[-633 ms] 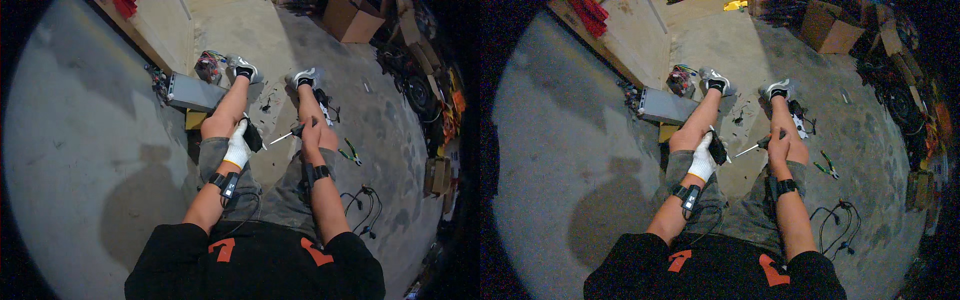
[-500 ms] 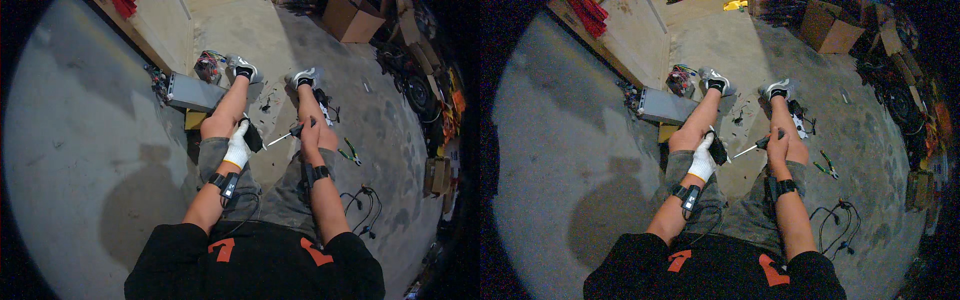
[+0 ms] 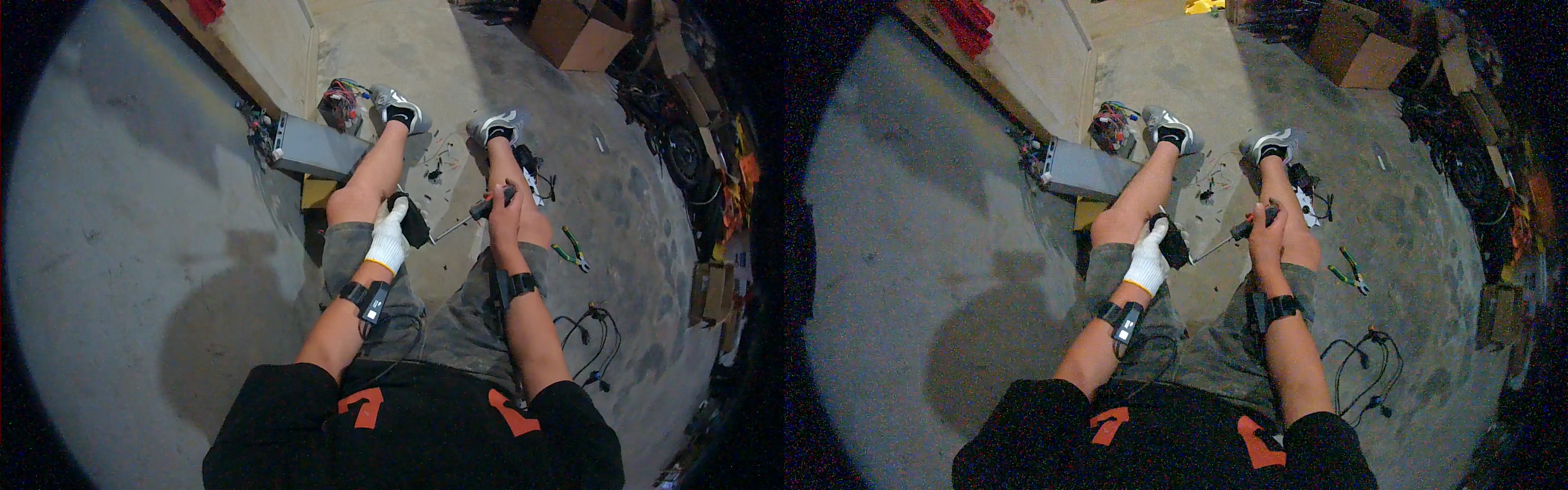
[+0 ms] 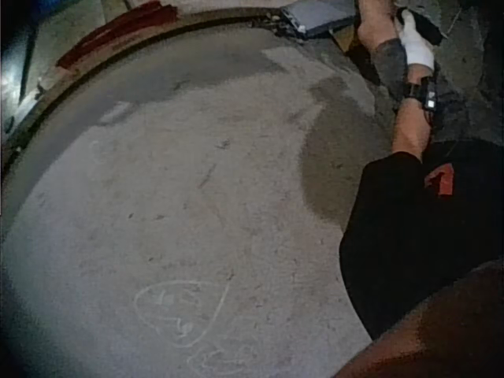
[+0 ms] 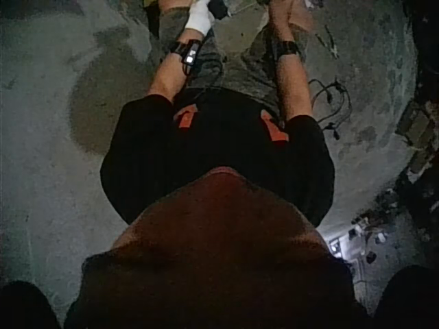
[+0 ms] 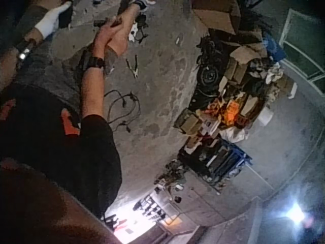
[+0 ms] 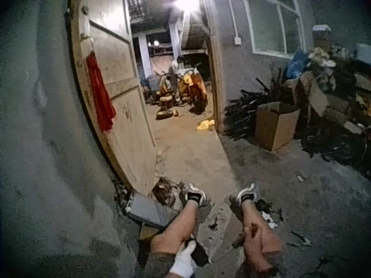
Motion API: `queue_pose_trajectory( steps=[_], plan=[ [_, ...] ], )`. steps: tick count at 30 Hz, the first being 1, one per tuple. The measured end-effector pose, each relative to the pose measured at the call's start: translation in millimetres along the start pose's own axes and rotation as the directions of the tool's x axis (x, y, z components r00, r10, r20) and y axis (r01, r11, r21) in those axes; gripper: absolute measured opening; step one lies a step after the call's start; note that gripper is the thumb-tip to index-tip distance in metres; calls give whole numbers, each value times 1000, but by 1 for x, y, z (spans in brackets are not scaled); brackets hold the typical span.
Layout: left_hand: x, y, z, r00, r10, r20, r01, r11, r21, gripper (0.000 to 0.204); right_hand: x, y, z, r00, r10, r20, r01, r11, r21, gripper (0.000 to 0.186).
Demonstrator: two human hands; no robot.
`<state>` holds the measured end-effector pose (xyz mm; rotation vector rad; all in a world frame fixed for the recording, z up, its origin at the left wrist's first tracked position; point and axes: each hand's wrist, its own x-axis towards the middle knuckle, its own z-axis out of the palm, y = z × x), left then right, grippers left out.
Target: Using tools to repair electronic components and managing wiring on the floor.
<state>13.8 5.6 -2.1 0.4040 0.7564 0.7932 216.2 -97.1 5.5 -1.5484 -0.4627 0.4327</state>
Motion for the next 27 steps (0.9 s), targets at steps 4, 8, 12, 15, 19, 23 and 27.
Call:
queue_pose_trajectory(
  steps=[4, 8, 12, 15, 19, 23, 27],
  plan=[
    [-8, 3, 8, 999, -11, -48, 13, 999, 30, 21, -1, -2, -1, 999, -37, 30, 36, 999, 10, 51],
    [-8, 3, 7, 998, 29, -55, -26, 998, 52, 22, 3, 7, -3, 996, 22, 85, -19, 999, -39, 48],
    [-7, 5, 3, 999, -30, -37, 33, 996, 83, 23, 10, 14, -7, 963, 60, 264, -68, 997, 24, 55],
    [-8, 5, 2, 997, 3, -74, 8, 989, 147, 22, 3, -2, -7, 939, 126, 321, -197, 960, 200, 57],
    [-7, 5, 0, 998, -22, -59, 27, 995, 96, 22, -3, -31, -15, 868, 132, 478, -310, 897, 314, 48],
    [0, 2, -6, 995, -78, -59, 76, 996, -35, 21, -6, -38, -25, 833, 75, 547, -367, 816, 447, 41],
    [-3, -2, -4, 989, -131, -68, 134, 990, 49, 21, -8, -39, -35, 797, 46, 602, -390, 801, 454, 43]
  ],
)
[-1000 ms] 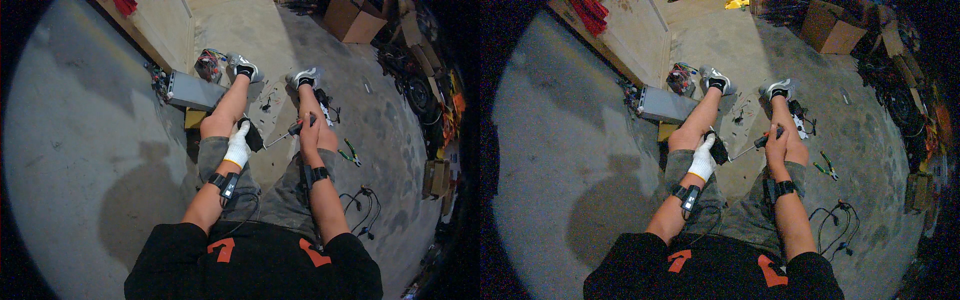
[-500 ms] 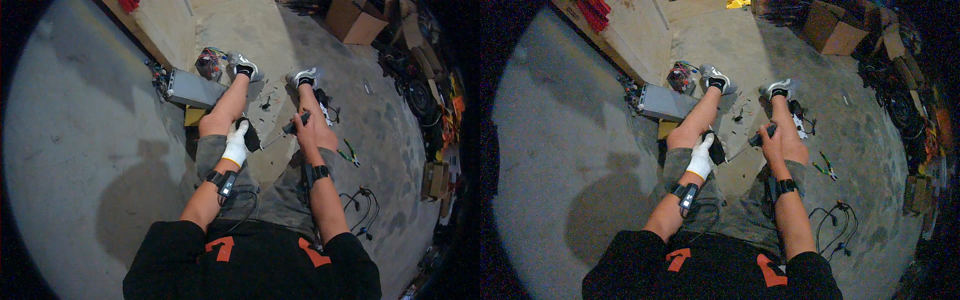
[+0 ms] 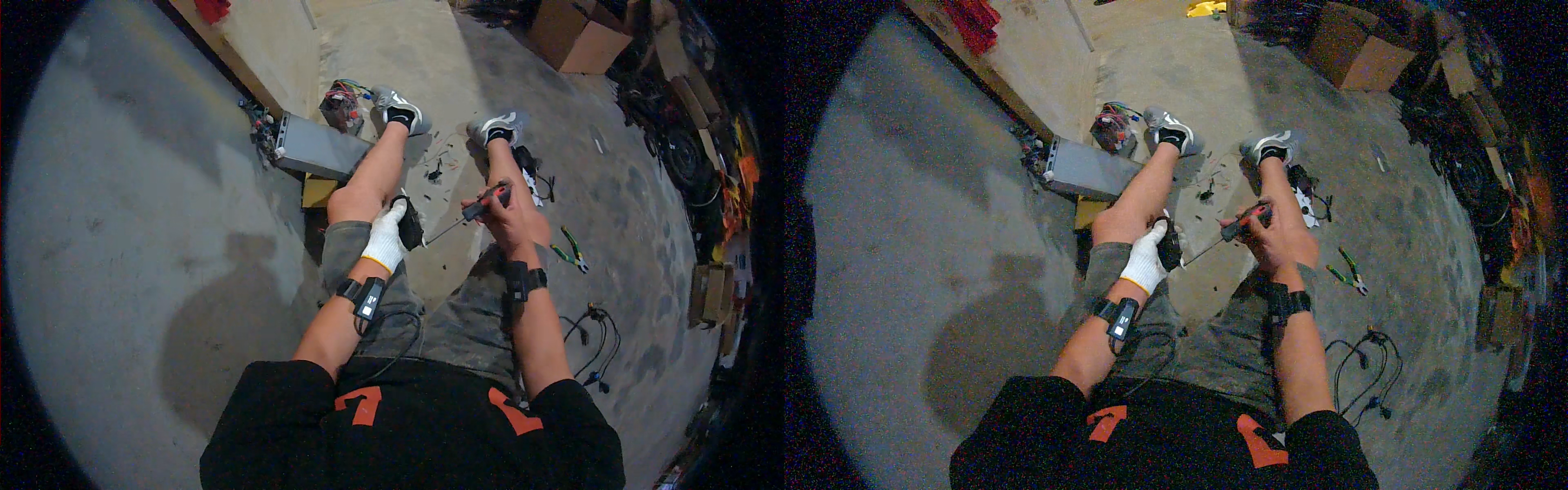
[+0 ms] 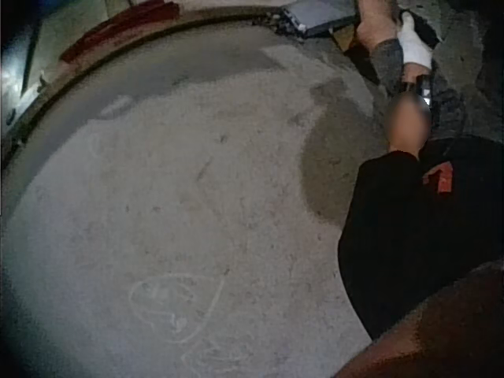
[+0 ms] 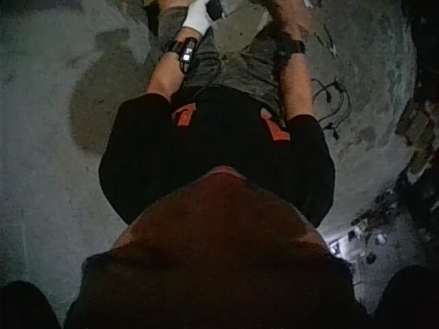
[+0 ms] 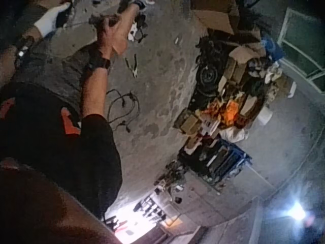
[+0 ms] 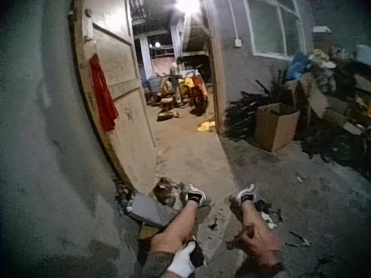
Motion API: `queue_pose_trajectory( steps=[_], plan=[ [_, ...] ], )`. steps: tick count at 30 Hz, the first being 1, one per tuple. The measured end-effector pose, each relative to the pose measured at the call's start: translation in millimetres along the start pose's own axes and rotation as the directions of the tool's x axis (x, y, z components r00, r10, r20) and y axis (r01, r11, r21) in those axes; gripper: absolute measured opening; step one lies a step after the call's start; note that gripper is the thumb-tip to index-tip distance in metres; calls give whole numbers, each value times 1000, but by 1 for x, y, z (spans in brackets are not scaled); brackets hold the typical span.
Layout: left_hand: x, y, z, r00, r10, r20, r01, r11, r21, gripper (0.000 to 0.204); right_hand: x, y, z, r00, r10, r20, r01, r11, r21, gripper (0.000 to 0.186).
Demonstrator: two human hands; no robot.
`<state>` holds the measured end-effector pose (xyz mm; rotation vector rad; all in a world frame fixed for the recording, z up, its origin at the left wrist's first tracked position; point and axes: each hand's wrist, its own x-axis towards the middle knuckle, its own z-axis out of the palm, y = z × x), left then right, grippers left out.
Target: Using tools to repair electronic components and managing wiring on the floor.
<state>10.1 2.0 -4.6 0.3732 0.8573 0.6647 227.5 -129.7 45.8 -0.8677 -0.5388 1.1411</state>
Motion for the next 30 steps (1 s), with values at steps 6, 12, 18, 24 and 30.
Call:
queue_pose_trajectory(
  steps=[6, 12, 18, 24, 30],
  plan=[
    [-10, 6, 1, 965, -247, 92, 249, 969, -5, 17, -7, 7, -15, 986, 80, 148, -115, 961, 250, 50],
    [-14, 5, 4, 884, -466, -18, 464, 874, 146, 21, -5, 9, -9, 935, -43, 353, -82, 940, 331, 51],
    [-25, 13, 8, 835, -549, 31, 524, 813, 254, 21, -8, 10, -10, 928, -67, 367, -87, 919, 386, 50],
    [-11, 1, 2, 915, -404, -13, 404, 913, 63, 18, 1, 11, -3, 995, 90, 51, -96, 989, 116, 36],
    [-3, -3, -6, 975, -221, -37, 221, 975, -2, 16, 7, 12, 10, 990, 74, -121, -78, 997, -28, 31]
  ],
)
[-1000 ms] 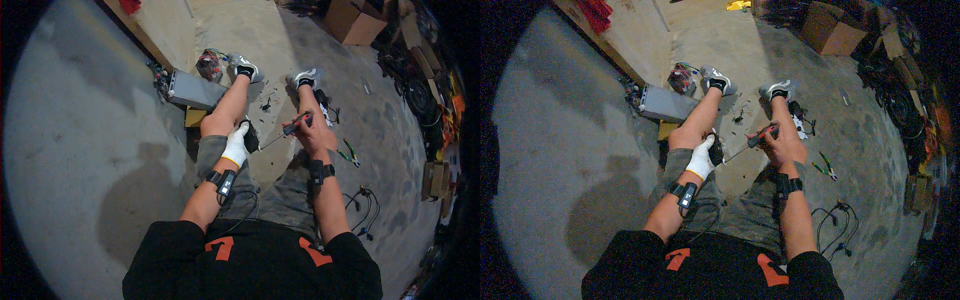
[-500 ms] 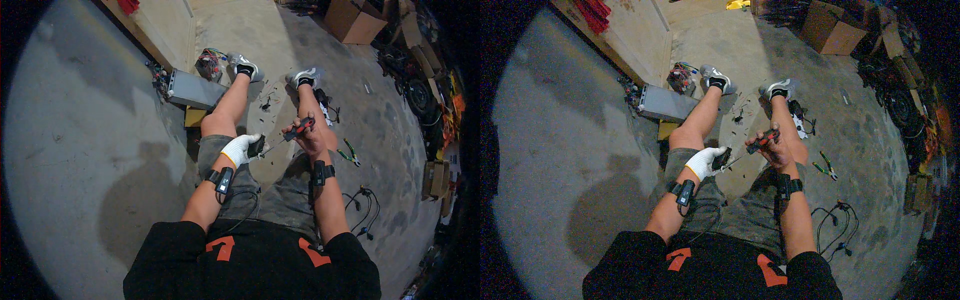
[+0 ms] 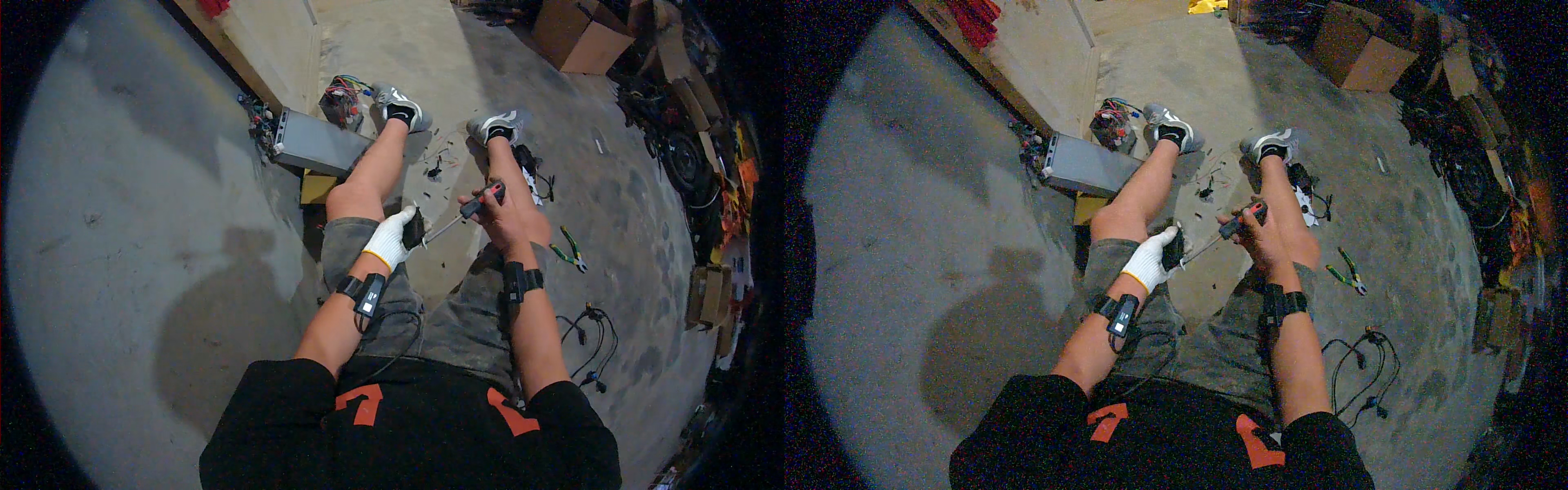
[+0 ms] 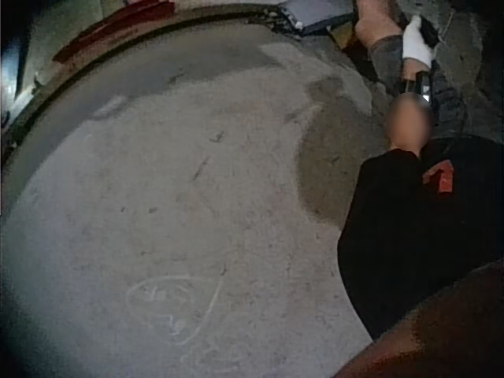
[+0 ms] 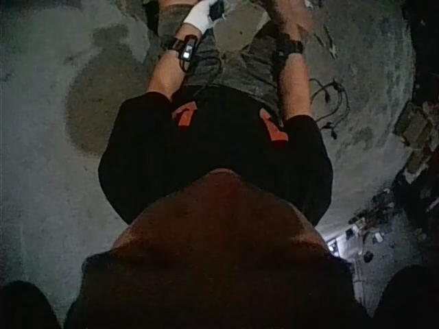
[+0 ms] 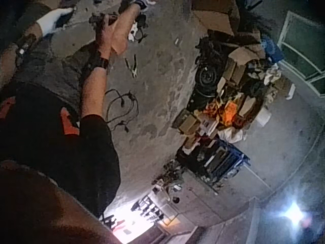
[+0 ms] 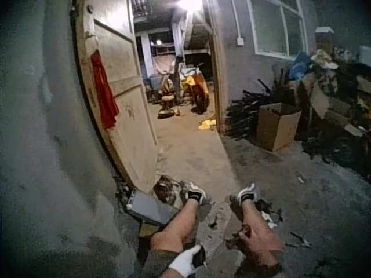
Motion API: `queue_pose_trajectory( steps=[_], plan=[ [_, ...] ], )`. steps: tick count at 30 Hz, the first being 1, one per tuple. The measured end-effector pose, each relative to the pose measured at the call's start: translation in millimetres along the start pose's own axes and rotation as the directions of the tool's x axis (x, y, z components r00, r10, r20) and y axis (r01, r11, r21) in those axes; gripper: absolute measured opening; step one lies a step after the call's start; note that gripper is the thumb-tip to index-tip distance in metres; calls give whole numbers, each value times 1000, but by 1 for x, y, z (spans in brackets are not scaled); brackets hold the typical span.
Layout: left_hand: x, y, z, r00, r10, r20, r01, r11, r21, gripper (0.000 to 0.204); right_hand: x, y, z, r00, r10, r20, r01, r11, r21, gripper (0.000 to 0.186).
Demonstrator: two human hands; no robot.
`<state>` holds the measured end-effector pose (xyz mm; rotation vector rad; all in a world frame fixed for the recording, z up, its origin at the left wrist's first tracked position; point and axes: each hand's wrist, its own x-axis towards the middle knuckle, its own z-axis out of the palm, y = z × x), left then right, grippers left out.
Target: Using tools to repair electronic components and managing wiring on the floor.
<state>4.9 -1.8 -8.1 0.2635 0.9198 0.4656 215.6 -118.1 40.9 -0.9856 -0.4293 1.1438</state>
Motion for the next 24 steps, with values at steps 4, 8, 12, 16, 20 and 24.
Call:
queue_pose_trajectory(
  steps=[4, 8, 12, 16, 20, 24],
  plan=[
    [4, -3, -2, 996, 88, -28, -87, 996, 23, 17, 4, 2, 2, 984, 70, -167, -92, 987, -129, 30],
    [-8, 3, 7, 987, 161, 21, -163, 977, 139, 21, 11, 16, -14, 963, 69, -262, -156, 931, -330, 30],
    [-10, 8, 9, 964, 266, 19, -267, 960, 80, 23, 16, 16, -10, 935, 106, -338, -273, 825, -495, 39],
    [-1, 4, 5, 931, 364, -18, -353, 913, 203, 20, 40, 49, -49, 884, 61, -462, -387, 651, -653, 49],
    [3, 5, -2, 919, 394, -20, -373, 886, 275, 22, 40, 56, -37, 889, -47, -456, -299, 694, -655, 57],
    [2, 4, 1, 926, 378, -13, -365, 900, 238, 25, 33, 45, -23, 918, -181, -352, -100, 755, -648, 52]
  ],
)
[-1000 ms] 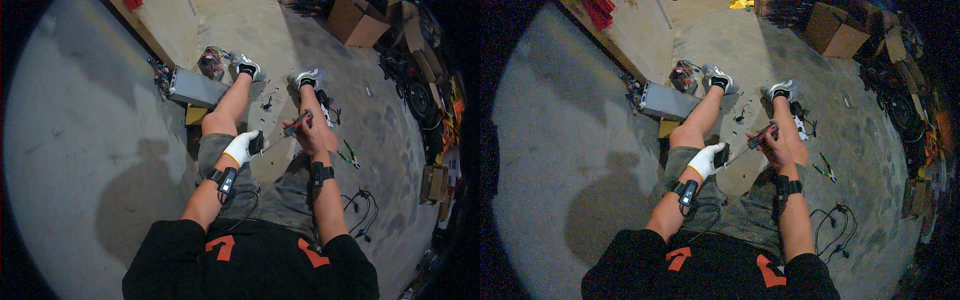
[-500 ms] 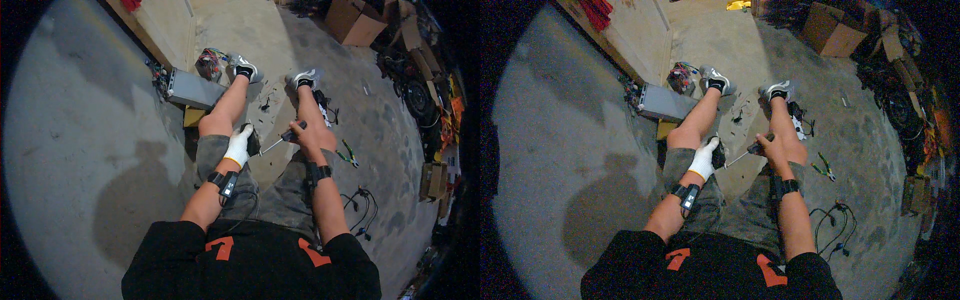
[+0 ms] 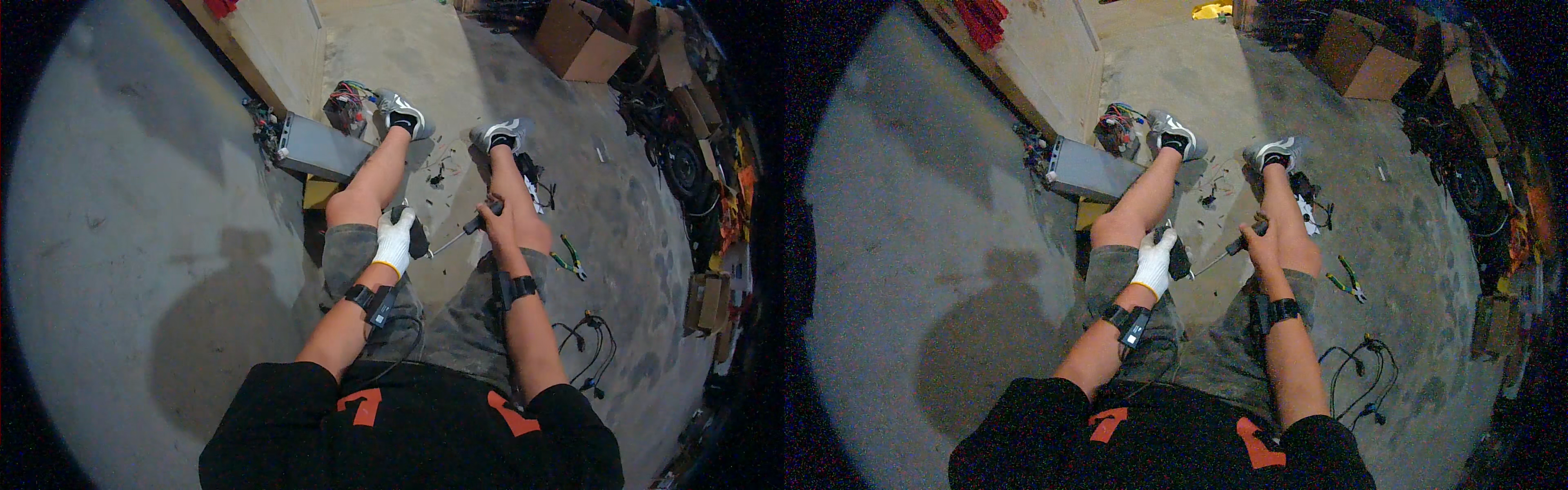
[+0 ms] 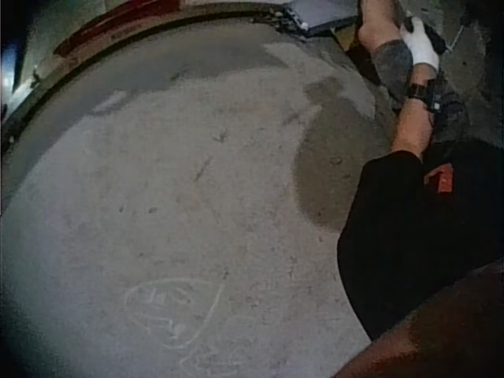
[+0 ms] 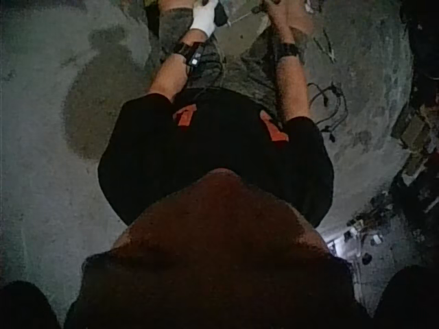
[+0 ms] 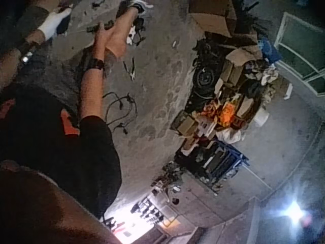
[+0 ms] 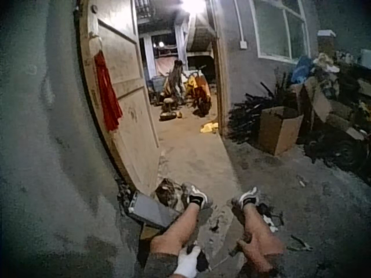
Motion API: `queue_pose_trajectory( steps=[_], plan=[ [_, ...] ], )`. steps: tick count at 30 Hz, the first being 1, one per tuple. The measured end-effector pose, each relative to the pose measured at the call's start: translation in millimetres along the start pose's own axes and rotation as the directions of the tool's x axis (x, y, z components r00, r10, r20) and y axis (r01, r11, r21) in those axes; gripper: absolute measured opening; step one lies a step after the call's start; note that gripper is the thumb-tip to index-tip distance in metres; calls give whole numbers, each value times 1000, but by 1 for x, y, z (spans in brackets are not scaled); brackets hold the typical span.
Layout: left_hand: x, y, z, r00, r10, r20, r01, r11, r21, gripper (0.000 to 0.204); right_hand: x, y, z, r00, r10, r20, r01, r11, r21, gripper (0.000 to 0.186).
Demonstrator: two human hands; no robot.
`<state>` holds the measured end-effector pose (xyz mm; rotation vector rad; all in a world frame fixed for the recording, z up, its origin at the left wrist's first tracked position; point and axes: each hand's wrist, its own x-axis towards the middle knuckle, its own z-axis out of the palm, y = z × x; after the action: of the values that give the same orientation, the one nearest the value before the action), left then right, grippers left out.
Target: Using tools to repair electronic components and managing wiring on the floor.
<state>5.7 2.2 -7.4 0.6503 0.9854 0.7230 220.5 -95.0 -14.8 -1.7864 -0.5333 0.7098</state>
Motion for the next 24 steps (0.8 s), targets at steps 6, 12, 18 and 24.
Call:
queue_pose_trajectory(
  steps=[6, 12, 18, 24],
  plan=[
    [2, -1, -1, 997, -44, 58, 51, 992, -119, 22, -16, -33, -20, 936, -69, 345, -212, 672, 709, 68],
    [12, -7, -4, 998, -63, -24, 58, 984, -170, 15, -10, -27, -20, 949, 50, 311, -193, 872, 449, 31],
    [-1, 5, 5, 996, -85, -10, 81, 971, -224, 13, -6, -19, -6, 959, 231, 163, -204, 965, -165, 40],
    [11, -5, -3, 997, -53, -57, 44, 989, -138, 16, -1, -9, -5, 951, 127, 281, -103, 990, -97, 41]
  ],
)
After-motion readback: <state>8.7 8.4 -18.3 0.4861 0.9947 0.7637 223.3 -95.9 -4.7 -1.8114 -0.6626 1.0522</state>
